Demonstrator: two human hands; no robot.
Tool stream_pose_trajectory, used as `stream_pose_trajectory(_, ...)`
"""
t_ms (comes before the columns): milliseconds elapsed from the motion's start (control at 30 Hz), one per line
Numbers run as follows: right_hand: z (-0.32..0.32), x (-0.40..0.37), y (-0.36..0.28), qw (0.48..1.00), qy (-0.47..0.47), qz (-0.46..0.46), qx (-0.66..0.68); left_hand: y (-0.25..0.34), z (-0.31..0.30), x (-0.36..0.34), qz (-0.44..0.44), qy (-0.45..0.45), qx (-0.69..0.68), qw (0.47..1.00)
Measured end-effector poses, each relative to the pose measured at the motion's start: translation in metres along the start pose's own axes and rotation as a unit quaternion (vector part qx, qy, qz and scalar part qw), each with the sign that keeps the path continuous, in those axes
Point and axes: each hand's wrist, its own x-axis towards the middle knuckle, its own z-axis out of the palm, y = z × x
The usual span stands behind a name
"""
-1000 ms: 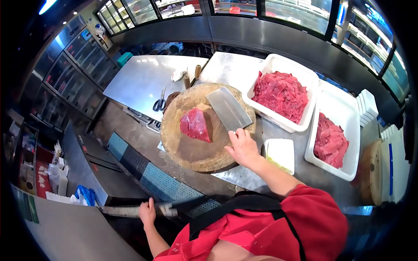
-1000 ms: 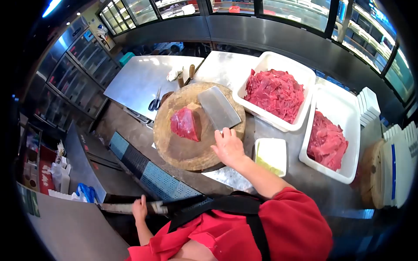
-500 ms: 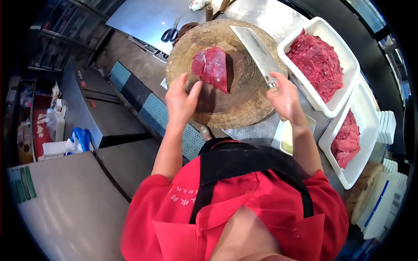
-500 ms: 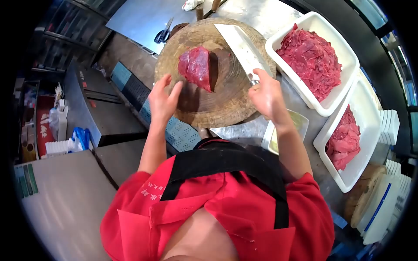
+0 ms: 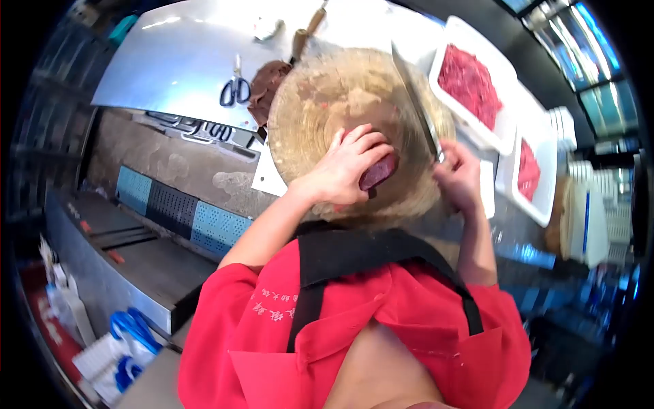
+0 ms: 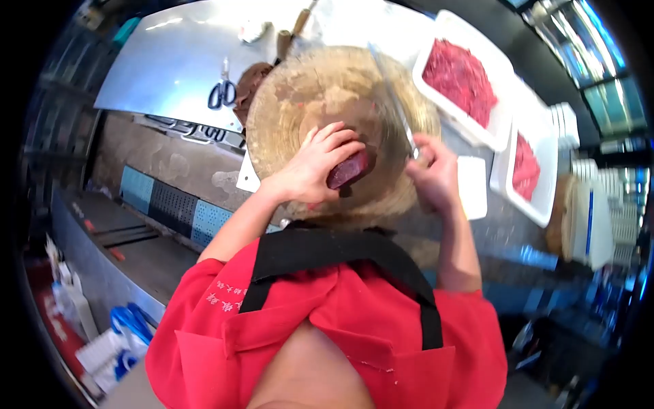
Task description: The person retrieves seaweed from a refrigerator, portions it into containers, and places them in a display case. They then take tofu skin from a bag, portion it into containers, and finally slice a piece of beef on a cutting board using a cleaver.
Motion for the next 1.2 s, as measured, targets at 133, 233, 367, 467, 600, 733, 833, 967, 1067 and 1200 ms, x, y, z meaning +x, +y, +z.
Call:
stream_pose_trajectory(133,0.008,-0.027,-0.039,0.983,0.089,-0.023,0.161,-0.017,-0.007,-0.038,0.099,-0.029,-0.115,0.988)
stream_pose_trajectory(233,0.008,-0.041,-0.057,0.989,0.128,-0.018,0.074,-0.011,-0.009,-0.043,0.081,-0.025,-0.128,0.988)
stream_pose_trajectory(367,0.000,-0.054,-0.036,0.995,0.086,0.042,-0.041,0.003,0.015,-0.032,0.060,0.065,-0.050,0.995)
stream_pose_trajectory(467,-0.009,-0.062,-0.023,0.994,0.063,0.086,-0.032,0.017,0.039,-0.023,0.018,0.119,0.000,0.993)
stream_pose_trajectory(600,-0.034,-0.058,-0.002,0.997,0.074,0.029,-0.002,0.024,0.057,-0.003,-0.052,0.161,0.034,0.985)
stream_pose_trajectory(733,-0.062,-0.040,0.000,0.999,-0.002,-0.014,-0.045,0.031,0.048,-0.003,-0.048,0.120,0.072,0.989)
stream_pose_trajectory(833,-0.072,-0.020,0.019,0.992,-0.090,-0.068,-0.065,0.034,0.043,0.006,-0.056,0.119,0.098,0.987)
stream_pose_trajectory(967,-0.076,-0.012,0.018,0.965,-0.179,-0.146,-0.122,0.035,0.043,0.023,-0.037,0.098,0.125,0.987)
stream_pose_trajectory(1067,-0.082,-0.012,0.011,0.954,-0.207,-0.165,-0.144,0.037,0.038,0.027,-0.044,0.060,0.126,0.989)
stream_pose_trajectory(1200,-0.091,-0.017,-0.004,0.920,-0.281,-0.151,-0.226,0.020,0.058,-0.002,-0.253,0.028,-0.026,0.967)
